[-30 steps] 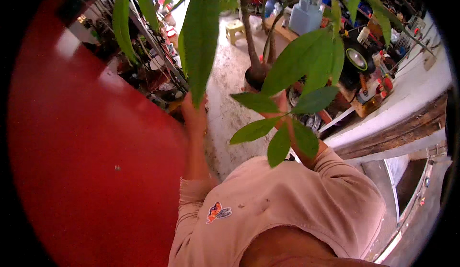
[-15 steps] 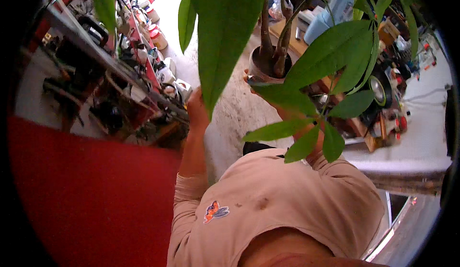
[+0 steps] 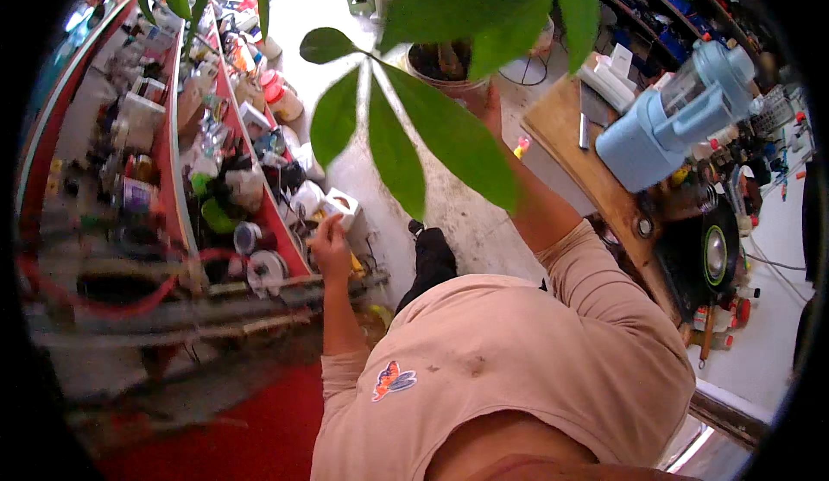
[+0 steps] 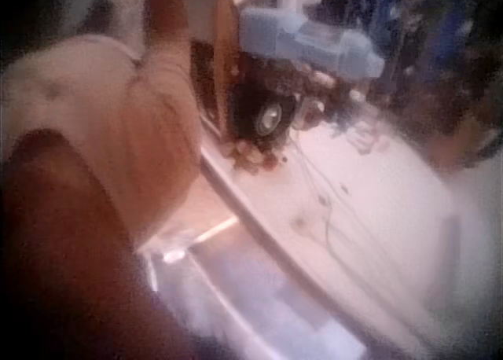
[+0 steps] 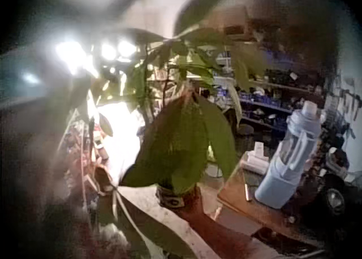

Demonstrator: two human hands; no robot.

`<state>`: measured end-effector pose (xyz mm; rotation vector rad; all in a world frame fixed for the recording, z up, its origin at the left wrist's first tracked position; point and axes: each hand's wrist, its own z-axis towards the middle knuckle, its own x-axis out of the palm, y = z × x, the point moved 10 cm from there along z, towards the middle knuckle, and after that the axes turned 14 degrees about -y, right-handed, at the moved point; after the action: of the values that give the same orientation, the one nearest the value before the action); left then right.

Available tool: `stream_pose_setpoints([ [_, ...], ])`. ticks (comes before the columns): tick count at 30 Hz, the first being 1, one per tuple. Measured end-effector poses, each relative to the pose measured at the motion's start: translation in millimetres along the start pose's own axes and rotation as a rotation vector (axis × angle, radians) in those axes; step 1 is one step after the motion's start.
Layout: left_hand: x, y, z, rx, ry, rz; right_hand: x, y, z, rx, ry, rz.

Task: The person picks up a potted plant from a display, carries it to a sink, waters it using a faucet, and returns it to the display. They then handle a cardboard box and wipe their hands with a tissue.

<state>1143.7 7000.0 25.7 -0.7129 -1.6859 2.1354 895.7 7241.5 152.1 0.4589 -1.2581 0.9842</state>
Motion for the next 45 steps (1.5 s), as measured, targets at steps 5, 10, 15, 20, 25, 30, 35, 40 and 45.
stream_pose_setpoints([
  [5,27,58,158,-0.135,-0.041,0.141,-13,72,167,-0.407,-0.245,-0.526],
  [10,104,26,353,-0.03,-0.026,0.111,-22,145,319,-0.562,-0.373,-0.566],
  [15,171,-17,542,0.197,-0.002,0.109,-40,206,470,-0.687,-0.278,-0.695],
  [20,228,16,721,0.112,-0.004,-0.007,-82,274,634,-0.714,-0.289,-0.665],
  [25,253,116,903,0.194,-0.07,0.105,-164,358,817,-0.579,-0.38,-0.512],
  [30,181,240,991,-0.052,-0.149,0.682,-157,375,1018,-0.449,-0.259,-0.452],
  [35,161,380,986,-0.475,-0.09,0.993,-239,445,1205,-0.463,-0.41,-0.421],
  [40,178,442,1057,-0.747,-0.122,0.943,-314,458,1397,-0.339,-0.384,-0.392],
  [45,210,482,1341,-0.533,-0.113,0.865,-368,497,1586,-0.279,-0.374,-0.267],
])
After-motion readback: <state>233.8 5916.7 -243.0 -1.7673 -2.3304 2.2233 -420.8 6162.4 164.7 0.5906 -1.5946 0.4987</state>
